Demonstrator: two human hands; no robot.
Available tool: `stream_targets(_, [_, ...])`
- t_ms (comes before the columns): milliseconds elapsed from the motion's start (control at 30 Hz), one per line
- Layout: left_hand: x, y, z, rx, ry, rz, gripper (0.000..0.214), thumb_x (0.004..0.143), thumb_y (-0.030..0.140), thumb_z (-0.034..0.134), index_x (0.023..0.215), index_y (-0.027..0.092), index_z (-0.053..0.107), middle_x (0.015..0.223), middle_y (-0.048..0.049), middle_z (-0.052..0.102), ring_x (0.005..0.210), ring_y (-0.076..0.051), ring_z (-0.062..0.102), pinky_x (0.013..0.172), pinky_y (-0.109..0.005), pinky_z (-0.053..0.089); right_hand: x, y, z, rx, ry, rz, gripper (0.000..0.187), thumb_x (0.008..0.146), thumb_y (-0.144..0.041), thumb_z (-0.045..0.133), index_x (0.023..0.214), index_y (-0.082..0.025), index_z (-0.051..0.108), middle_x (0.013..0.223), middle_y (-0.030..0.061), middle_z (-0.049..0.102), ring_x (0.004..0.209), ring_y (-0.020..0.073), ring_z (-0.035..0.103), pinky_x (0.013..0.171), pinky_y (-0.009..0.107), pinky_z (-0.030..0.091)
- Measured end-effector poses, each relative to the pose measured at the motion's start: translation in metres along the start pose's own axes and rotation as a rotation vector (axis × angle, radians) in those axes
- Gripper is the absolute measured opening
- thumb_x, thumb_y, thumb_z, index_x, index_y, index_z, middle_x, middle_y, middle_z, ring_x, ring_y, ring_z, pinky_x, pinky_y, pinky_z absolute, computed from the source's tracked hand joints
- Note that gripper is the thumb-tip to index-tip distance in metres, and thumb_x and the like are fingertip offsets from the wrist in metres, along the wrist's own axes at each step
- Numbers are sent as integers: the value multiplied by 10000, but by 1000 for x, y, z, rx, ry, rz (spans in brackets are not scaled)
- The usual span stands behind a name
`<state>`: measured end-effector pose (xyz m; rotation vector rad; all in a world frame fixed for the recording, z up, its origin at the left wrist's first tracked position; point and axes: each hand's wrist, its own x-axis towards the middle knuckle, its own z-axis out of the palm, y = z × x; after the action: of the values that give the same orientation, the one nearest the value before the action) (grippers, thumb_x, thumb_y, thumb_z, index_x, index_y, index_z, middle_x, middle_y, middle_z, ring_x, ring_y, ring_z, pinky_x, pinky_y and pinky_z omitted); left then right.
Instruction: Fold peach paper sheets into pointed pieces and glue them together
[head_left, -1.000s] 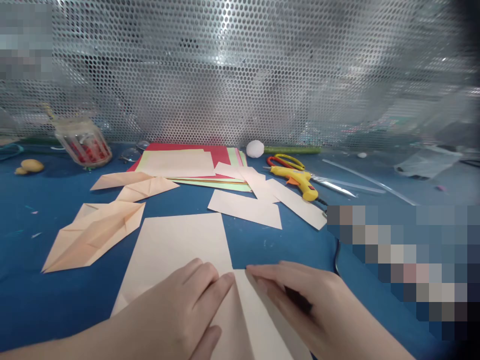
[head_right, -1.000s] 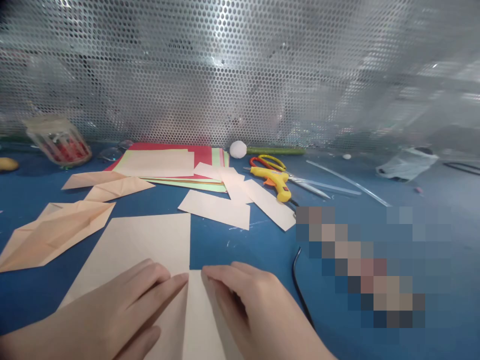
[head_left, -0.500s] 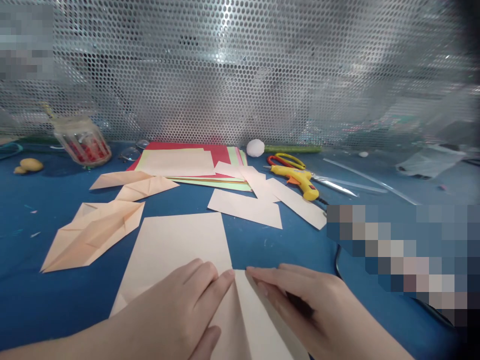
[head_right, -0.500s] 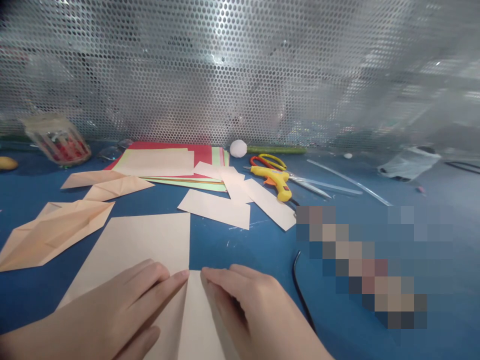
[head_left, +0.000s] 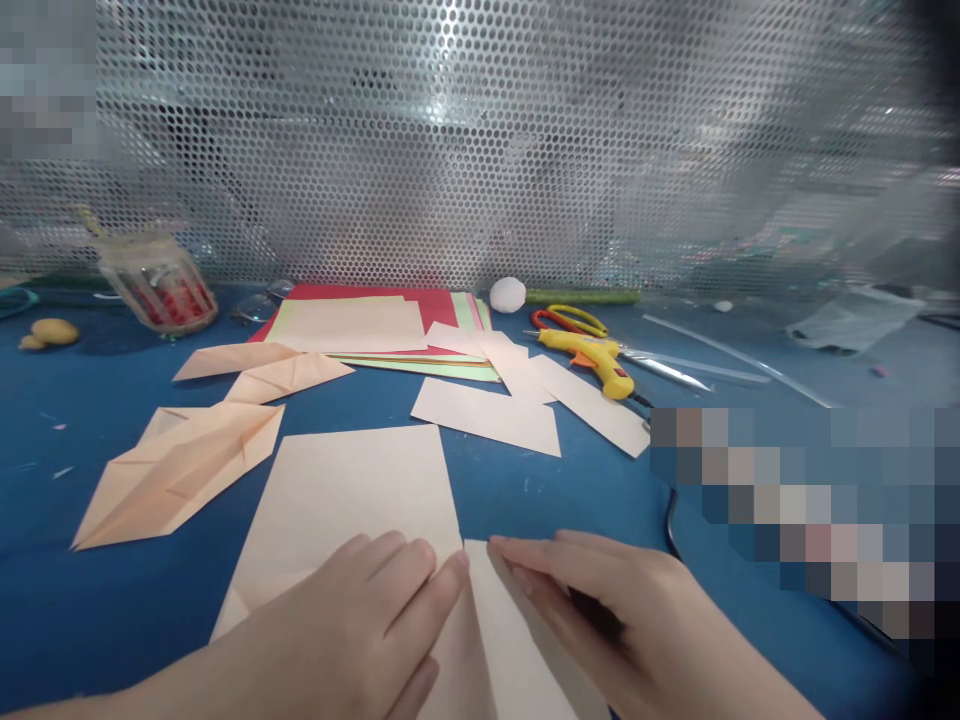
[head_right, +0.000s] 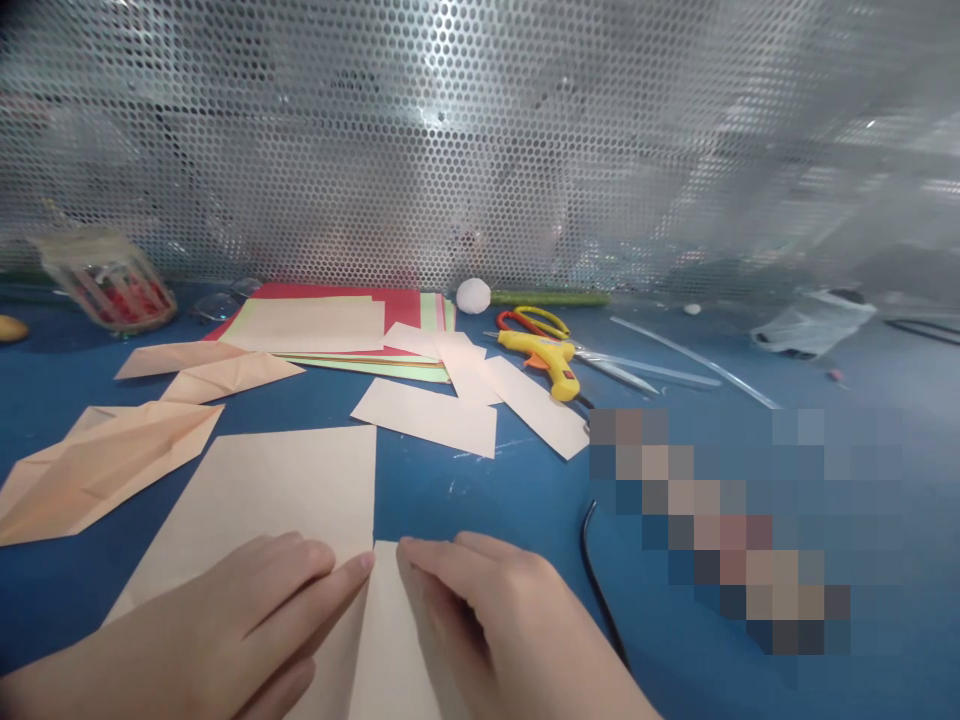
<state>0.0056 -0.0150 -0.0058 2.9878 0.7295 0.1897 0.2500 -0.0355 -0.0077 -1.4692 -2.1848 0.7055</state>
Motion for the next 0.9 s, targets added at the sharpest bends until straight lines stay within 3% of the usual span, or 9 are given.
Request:
stream_targets(300, [2,-1,1,67,55,31,437,1052,221,259,1395,126,512,1184,-97,701,967,-247,663,858,-369,542,-1,1,-1,-25,9,-29,349,967,-164,443,1079,-321,733,798,-35,736,709,139,717,630,221,556])
stream_targets(467, [1,0,2,66,97,58,363,1026,199,330,1263,195,605,1123,-84,696,907,-238,638,829,-359,531,-1,5,1,-46,5,-41,339,971,-168,433,1031,-307,736,812,-19,748,707,149,723,615,226,564])
stream_targets(600, [-2,0,7,111,121,70,350,1008,122,389,1301,155,577,1031,-66,706,829,-221,636,788,-348,528,-2,6,0,-62,23,-60,337,968,-153,440,1046,-303,732,821,-20,756,718,145,734,611,212,567])
stream_targets(733, [-1,-1,12,95,123,3,407,1013,305,521,1411,217,510,1123,-90,688,984,-245,636,886,-360,526,-4,6,0,-74,31,-55,346,960,-141,440,1052,-304,730,801,-22,750,708,145,733,619,214,575])
stream_targets(900, [6,-4,16,64,100,-50,544,998,471,506,1491,250,442,1315,-114,633,1210,-300,572,1014,-435,486,-2,8,0,-56,37,-36,314,973,-182,454,1014,-320,733,888,-27,780,768,147,749,618,210,589])
